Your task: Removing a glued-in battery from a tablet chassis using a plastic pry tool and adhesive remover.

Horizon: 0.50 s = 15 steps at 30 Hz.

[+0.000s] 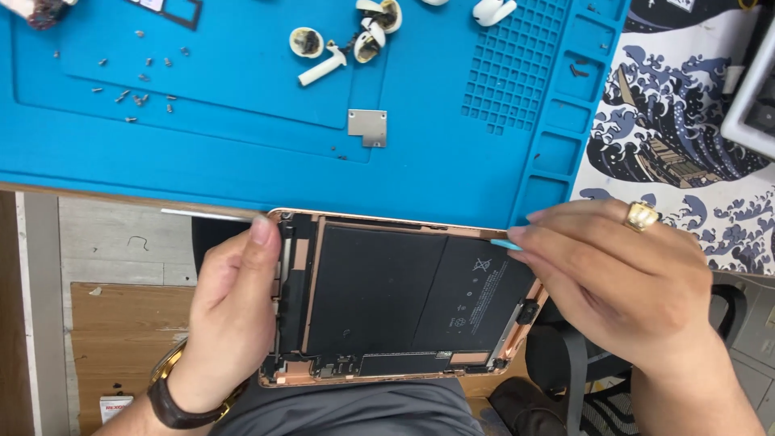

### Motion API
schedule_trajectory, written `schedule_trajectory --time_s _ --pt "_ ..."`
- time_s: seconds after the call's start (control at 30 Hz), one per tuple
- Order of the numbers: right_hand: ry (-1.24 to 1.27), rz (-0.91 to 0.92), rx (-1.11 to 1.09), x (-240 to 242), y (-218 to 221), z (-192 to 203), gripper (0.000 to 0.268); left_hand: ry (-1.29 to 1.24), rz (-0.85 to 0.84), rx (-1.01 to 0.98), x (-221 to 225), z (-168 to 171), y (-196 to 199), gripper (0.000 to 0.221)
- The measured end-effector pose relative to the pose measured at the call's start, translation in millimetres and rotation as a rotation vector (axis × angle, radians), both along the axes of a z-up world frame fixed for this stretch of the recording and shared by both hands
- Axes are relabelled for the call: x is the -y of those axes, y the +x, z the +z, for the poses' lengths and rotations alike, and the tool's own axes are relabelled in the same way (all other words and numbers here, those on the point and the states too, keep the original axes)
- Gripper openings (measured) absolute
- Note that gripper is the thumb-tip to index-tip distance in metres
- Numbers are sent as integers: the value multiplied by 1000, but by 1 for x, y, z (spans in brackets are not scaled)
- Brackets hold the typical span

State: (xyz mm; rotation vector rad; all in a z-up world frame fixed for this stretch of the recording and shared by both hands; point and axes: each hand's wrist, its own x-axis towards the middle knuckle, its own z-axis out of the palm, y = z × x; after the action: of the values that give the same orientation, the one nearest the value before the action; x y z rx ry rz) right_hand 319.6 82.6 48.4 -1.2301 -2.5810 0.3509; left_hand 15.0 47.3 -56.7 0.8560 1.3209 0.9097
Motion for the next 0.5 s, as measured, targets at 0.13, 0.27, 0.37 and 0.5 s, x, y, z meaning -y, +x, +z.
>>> schedule_trajectory --time_s 0.13,0.27,0.37,0.5 --pt "-80 -49 39 -4 -1 4 15 10 37 7 3 -4 -1 48" --pt "-164 -120 67 -8 5 1 22 17 44 -75 5 -6 2 49" --pt "-329 -210 107 -14 6 3 25 61 98 -49 9 -13 6 49" --pt "-566 -281 198 -5 23 4 36 168 193 -104 18 -25 6 49"
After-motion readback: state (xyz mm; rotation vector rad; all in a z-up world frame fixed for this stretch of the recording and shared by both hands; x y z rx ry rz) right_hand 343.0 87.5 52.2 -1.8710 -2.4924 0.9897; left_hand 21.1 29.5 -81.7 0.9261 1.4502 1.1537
